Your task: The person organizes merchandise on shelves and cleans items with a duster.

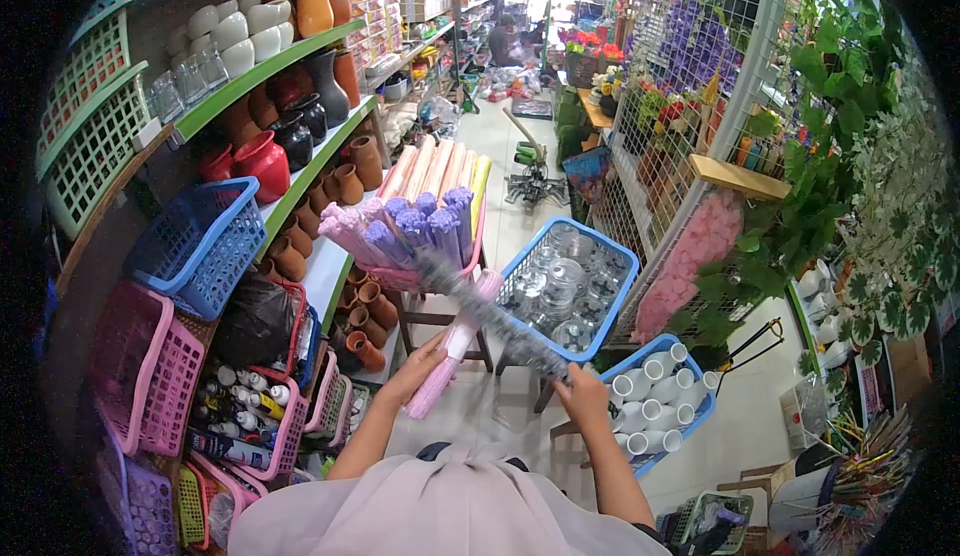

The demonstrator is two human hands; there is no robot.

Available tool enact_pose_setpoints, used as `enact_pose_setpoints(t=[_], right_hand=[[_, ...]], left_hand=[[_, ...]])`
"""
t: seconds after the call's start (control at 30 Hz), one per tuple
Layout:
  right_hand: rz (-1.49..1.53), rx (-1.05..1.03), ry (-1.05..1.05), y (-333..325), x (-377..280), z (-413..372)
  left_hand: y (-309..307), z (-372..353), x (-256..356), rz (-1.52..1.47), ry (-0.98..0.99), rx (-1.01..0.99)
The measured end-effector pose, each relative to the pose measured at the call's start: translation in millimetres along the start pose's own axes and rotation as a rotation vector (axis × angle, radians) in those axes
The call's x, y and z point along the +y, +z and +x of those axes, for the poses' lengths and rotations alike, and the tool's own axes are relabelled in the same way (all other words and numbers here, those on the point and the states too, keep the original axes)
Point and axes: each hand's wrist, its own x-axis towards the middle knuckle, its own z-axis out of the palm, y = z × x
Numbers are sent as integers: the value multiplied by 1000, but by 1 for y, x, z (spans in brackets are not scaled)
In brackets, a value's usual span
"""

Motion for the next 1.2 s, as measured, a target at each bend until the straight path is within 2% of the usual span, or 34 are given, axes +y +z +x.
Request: enact_pose_setpoints(t=[0.07,0.1,0.23,0.4,0.47,0.53,0.6,0.67,0.73,0.77,0.87,0.9,0.97,1.07,1.1,1.13,1.2], right_hand=[[10,68,358,-2,-7,11],[23,32,453,10,9,16],[-45,124,541,28,21,46],[20,184,371,64,36,85],[-118,158,273,79,40,93],[-140,86,292,94,46,96],[-370,76,282,103,43,96],[-365,-14,313,105,35,98],[-342,194,145,105,11,99],[-254,195,37,105,-4,100],[391,-83,-26,103,-71,105],[520,-127,-89,101,-99,103],[907,-412,-25,117,-135,101],[1026,-529,-94,127,-182,101],[1169,-594,14,133,-194,102],[1174,-617,-13,129,-206,103],[1322,-803,155,116,-229,103]], left_hand=[[-1,-7,5,84,48,-21],[-2,-10,6,107,44,-11],[-9,-21,9,132,36,46],[-28,-31,8,143,36,102],[-35,-34,9,151,56,128],[-32,-42,15,100,167,149],[-37,-52,18,74,173,182],[-47,-60,14,95,106,240],[-53,-66,11,107,116,288],[-56,-70,9,126,122,312],[-54,-77,13,160,132,383],[-52,-79,15,157,133,396],[-48,-85,20,233,149,368],[-47,-100,21,249,183,365],[-48,-107,22,312,231,399],[-49,-117,27,315,243,431],[-55,-139,35,302,223,408]])
